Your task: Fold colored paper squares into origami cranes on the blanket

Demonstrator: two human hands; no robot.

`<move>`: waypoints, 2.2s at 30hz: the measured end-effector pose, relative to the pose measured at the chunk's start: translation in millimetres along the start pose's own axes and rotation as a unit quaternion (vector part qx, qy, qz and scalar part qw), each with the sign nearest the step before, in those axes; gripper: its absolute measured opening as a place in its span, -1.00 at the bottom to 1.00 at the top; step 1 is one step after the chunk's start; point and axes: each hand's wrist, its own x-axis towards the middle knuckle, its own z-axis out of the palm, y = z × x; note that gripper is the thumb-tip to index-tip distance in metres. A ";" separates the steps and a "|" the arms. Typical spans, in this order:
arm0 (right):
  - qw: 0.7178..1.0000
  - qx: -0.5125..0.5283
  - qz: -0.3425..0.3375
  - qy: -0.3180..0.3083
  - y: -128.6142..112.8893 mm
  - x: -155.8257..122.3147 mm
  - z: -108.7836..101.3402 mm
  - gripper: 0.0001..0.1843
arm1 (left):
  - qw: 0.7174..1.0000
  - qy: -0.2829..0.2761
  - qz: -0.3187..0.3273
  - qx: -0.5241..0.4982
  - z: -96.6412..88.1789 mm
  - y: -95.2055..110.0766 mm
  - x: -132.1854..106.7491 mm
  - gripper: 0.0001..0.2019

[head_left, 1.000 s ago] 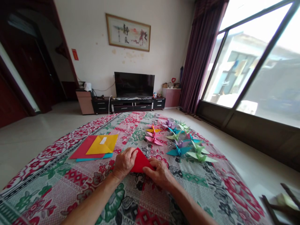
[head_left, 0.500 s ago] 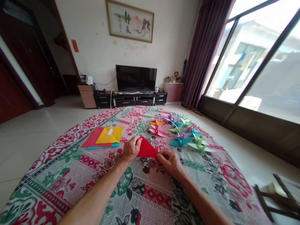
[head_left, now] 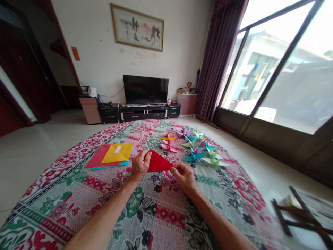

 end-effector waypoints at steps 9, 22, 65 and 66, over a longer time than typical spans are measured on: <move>0.993 0.115 0.019 0.009 4.8 0.9 5.4 -0.68 | 1.000 0.006 0.001 0.006 -0.9 -1.6 0.8 -0.69; 0.995 0.087 0.027 -0.026 11.3 1.4 3.5 -0.68 | 1.000 0.021 0.016 0.004 -1.5 -5.4 1.2 -0.73; 0.923 -0.382 -0.026 -0.021 12.1 13.4 -13.3 -0.70 | 0.944 -0.254 -0.082 0.192 32.9 0.1 8.1 -0.72; 0.918 -0.393 -0.037 -0.021 11.6 13.2 -13.0 -0.70 | 0.942 -0.261 -0.077 0.199 34.0 1.6 8.9 -0.71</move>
